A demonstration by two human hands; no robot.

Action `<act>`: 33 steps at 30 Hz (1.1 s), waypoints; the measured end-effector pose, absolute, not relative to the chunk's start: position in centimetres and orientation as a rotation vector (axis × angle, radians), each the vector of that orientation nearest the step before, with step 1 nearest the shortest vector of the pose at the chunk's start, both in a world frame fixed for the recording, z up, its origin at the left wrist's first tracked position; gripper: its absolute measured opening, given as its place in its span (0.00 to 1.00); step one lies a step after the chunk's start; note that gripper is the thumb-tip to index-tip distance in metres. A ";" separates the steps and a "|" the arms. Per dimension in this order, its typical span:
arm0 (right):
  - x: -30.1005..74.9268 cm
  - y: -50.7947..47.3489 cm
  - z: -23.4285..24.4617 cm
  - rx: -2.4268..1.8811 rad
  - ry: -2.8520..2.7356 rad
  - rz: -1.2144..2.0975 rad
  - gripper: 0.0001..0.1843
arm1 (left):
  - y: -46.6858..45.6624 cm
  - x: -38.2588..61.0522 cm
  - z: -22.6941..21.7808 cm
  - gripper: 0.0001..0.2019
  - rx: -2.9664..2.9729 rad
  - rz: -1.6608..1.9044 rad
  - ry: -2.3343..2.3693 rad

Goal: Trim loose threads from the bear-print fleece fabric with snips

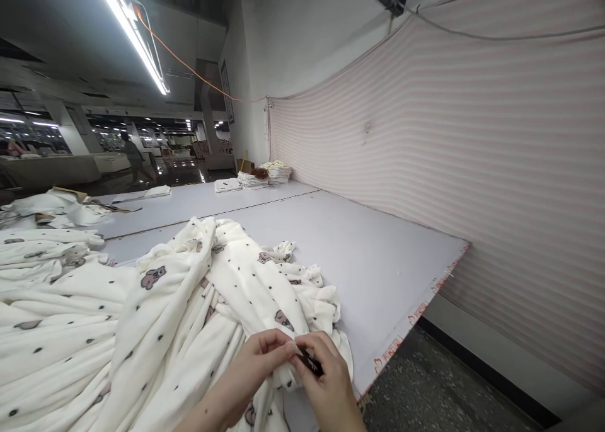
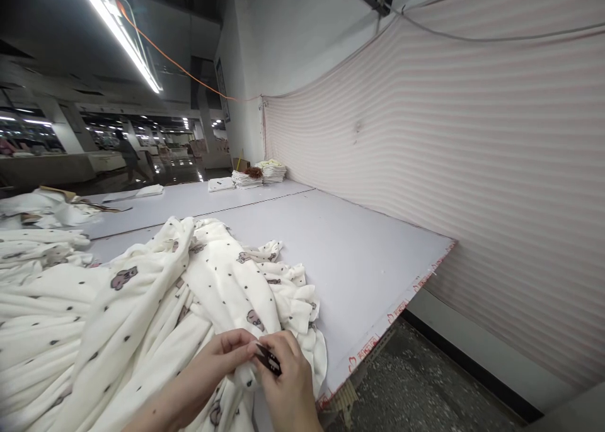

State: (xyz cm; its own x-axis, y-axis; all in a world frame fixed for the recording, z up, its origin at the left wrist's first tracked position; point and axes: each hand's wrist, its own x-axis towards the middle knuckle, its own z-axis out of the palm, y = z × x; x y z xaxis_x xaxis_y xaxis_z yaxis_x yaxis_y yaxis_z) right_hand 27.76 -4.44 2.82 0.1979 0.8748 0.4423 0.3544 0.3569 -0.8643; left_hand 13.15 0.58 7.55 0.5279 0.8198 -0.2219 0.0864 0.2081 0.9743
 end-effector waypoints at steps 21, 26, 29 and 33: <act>29.2 -5.1 2.2 -1.305 -1.254 0.745 0.13 | -0.1 14.2 7.9 0.10 1.553 0.676 0.951; 29.2 -4.9 2.3 -1.280 -1.210 0.759 0.14 | -0.1 14.7 7.8 0.09 1.600 0.643 0.968; 29.9 -4.5 1.0 -1.291 -1.136 0.859 0.17 | 0.3 14.5 7.7 0.09 1.664 0.637 0.966; 32.4 -2.2 -2.2 -1.529 -1.097 0.610 0.20 | 2.2 12.6 8.7 0.09 1.432 0.954 0.857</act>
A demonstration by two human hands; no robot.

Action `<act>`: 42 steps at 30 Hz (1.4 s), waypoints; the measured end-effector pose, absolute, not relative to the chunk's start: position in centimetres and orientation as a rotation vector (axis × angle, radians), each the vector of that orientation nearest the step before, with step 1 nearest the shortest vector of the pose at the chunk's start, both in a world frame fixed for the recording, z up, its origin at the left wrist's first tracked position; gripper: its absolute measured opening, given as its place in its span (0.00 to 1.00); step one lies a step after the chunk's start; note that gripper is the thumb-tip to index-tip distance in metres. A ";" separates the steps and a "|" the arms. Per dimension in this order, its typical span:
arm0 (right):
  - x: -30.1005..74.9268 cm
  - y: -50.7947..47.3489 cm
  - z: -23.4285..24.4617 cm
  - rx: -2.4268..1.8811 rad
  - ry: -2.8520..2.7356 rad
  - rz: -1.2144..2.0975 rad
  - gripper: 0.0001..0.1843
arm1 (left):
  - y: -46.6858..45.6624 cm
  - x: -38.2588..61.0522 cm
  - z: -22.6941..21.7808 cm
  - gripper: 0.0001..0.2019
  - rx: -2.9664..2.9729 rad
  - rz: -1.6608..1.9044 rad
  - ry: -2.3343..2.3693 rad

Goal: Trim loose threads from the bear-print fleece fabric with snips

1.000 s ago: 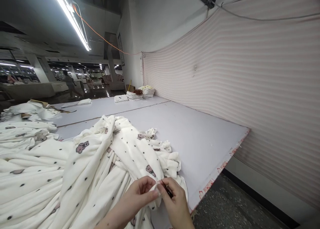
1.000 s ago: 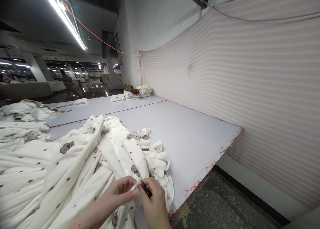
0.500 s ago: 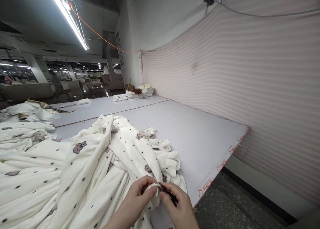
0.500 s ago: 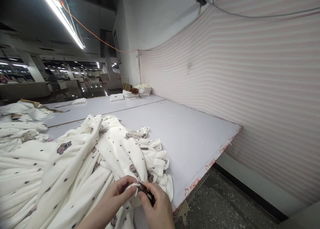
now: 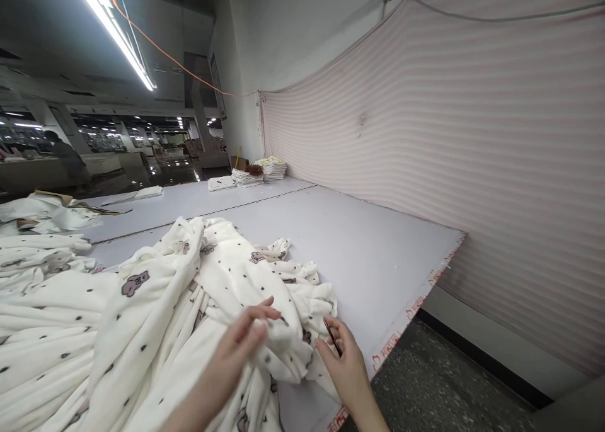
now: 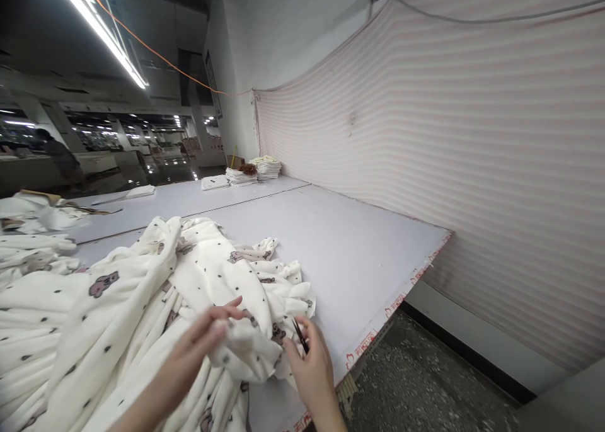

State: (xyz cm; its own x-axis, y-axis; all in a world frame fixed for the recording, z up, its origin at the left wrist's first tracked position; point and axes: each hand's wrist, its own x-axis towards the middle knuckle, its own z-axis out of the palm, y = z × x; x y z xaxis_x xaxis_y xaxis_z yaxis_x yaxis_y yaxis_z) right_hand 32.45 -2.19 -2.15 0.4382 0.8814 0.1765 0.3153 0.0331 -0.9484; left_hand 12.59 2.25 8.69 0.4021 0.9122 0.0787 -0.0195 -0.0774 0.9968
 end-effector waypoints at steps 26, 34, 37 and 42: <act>32.2 -3.2 -1.0 -1.442 -1.291 0.520 0.10 | 0.8 14.2 5.4 0.06 2.389 0.538 1.203; 32.0 -4.8 1.0 -1.369 -1.224 0.723 0.05 | 0.5 14.2 3.2 0.10 2.669 1.121 0.880; 32.4 -5.8 1.6 -1.350 -1.310 0.696 0.10 | 0.6 13.9 3.3 0.12 2.551 1.146 0.783; 32.8 -6.8 2.2 -1.363 -1.365 0.728 0.11 | 0.5 13.7 3.5 0.15 2.509 1.055 0.715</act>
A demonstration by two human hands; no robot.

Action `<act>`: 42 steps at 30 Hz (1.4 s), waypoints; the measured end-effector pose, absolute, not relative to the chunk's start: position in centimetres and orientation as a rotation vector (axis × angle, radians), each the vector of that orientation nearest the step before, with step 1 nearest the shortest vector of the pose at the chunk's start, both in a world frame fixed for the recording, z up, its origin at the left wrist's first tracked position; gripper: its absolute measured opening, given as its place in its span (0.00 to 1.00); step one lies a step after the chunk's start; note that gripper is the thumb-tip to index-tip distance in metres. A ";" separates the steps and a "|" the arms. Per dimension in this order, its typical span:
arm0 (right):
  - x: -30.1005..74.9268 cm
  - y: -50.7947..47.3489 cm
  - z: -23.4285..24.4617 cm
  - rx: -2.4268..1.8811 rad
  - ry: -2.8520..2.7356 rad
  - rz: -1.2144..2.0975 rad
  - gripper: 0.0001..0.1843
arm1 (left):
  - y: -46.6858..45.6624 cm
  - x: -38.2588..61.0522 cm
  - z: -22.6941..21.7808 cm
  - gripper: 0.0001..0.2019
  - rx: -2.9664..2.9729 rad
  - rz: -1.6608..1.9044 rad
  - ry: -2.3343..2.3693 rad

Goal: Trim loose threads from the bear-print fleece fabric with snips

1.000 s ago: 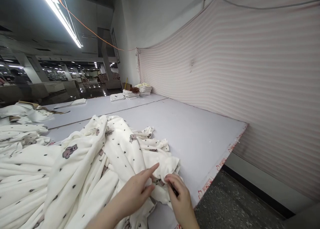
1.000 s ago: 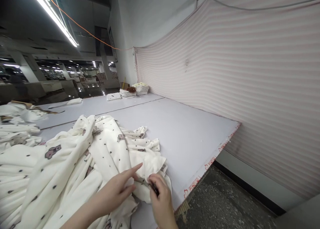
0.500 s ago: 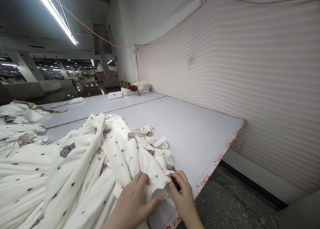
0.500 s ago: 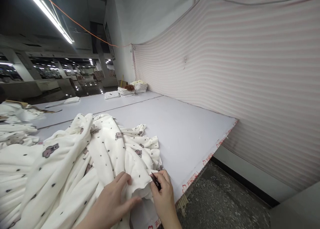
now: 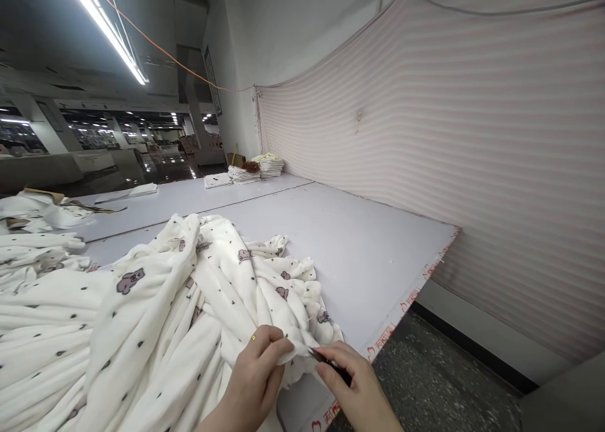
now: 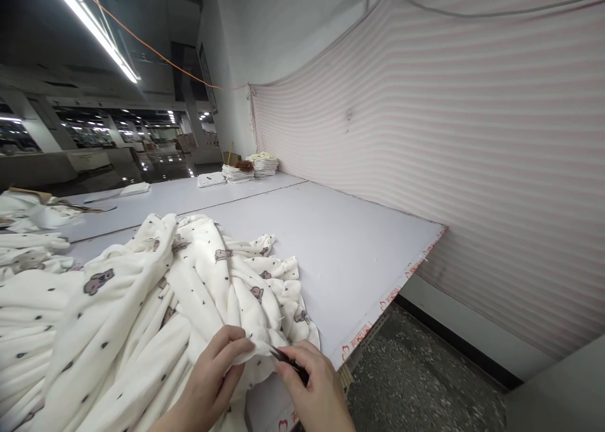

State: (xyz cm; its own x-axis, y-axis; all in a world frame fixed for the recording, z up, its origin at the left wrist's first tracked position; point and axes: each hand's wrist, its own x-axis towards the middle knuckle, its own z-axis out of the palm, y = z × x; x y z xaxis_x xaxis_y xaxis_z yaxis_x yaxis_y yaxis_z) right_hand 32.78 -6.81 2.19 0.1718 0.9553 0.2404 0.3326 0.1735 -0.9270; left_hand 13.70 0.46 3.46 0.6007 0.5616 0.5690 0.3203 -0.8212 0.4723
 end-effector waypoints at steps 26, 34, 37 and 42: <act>31.2 -5.9 3.5 -1.276 -1.401 0.742 0.10 | -0.4 14.3 4.2 0.08 2.196 1.139 0.775; 29.0 -6.1 2.1 -1.211 -1.138 0.744 0.15 | -0.2 14.5 5.1 0.05 2.142 0.968 0.906; 28.3 -5.2 2.2 -1.235 -1.234 0.597 0.07 | -0.1 14.6 5.9 0.06 2.005 0.843 0.956; 28.3 -3.6 2.5 -1.259 -1.148 0.706 0.11 | 0.2 14.4 7.3 0.11 1.670 0.751 1.072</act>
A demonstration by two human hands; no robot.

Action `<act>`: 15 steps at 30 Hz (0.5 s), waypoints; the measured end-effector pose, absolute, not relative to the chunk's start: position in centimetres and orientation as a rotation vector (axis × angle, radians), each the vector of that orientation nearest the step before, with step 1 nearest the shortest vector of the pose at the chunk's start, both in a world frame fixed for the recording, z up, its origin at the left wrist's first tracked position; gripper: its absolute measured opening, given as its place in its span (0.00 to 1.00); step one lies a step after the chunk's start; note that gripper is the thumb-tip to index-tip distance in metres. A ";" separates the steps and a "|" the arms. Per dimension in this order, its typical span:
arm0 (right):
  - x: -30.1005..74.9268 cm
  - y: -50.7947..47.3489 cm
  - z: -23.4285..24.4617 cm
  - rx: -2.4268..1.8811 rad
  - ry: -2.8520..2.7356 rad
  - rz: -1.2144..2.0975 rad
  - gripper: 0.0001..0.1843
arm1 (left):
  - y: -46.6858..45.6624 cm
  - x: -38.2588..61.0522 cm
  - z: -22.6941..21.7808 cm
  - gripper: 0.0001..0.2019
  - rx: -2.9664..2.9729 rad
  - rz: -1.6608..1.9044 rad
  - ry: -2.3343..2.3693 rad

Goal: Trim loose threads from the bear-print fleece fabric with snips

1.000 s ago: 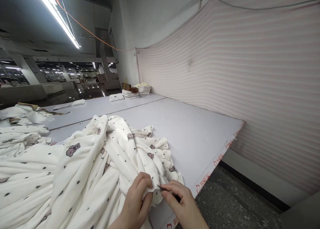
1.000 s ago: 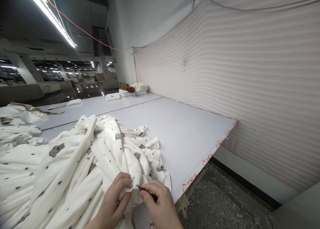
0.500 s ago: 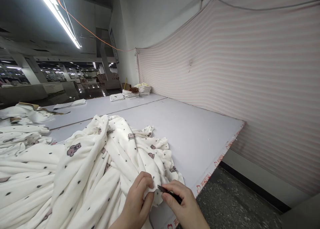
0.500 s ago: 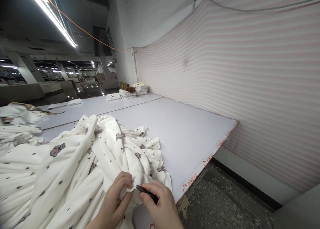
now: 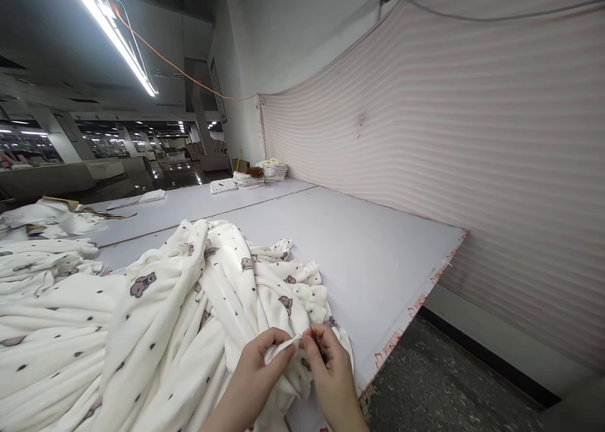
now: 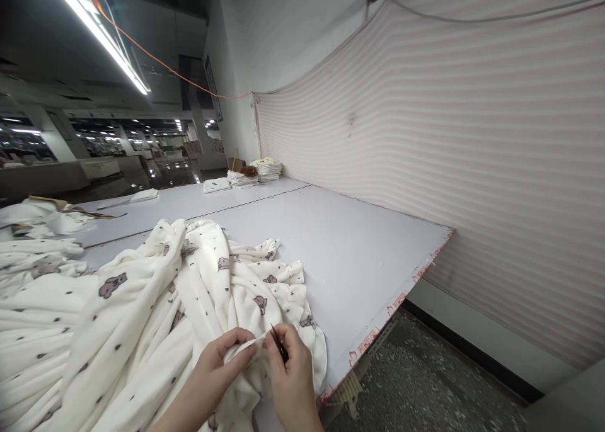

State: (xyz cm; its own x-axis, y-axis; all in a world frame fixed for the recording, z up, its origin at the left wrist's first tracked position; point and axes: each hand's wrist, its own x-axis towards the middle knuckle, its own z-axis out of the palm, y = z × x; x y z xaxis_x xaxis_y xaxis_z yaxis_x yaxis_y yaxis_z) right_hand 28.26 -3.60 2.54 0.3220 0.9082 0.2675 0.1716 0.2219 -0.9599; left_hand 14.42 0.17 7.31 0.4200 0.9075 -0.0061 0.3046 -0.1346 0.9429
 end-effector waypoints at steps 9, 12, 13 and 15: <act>28.6 -5.0 1.9 -1.368 -1.269 0.506 0.14 | -0.3 14.5 8.1 0.13 1.279 0.817 1.163; 28.7 -4.7 2.4 -1.443 -1.344 0.466 0.14 | -0.3 14.5 8.2 0.13 1.336 0.808 1.121; 28.8 -4.5 2.5 -1.450 -1.356 0.475 0.13 | -0.2 14.4 8.3 0.13 1.339 0.789 1.084; 28.9 -4.2 2.7 -1.446 -1.351 0.501 0.13 | 0.1 14.1 8.2 0.14 1.292 0.743 1.000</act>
State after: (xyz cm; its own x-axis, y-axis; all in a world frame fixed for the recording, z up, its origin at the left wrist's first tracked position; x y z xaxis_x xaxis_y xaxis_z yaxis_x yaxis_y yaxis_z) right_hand 28.94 -4.20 2.71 0.2762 0.9002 0.3368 0.4623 0.1828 -0.8677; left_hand 14.11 0.08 8.20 0.4115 0.8936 -0.1793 0.0864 0.1576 0.9837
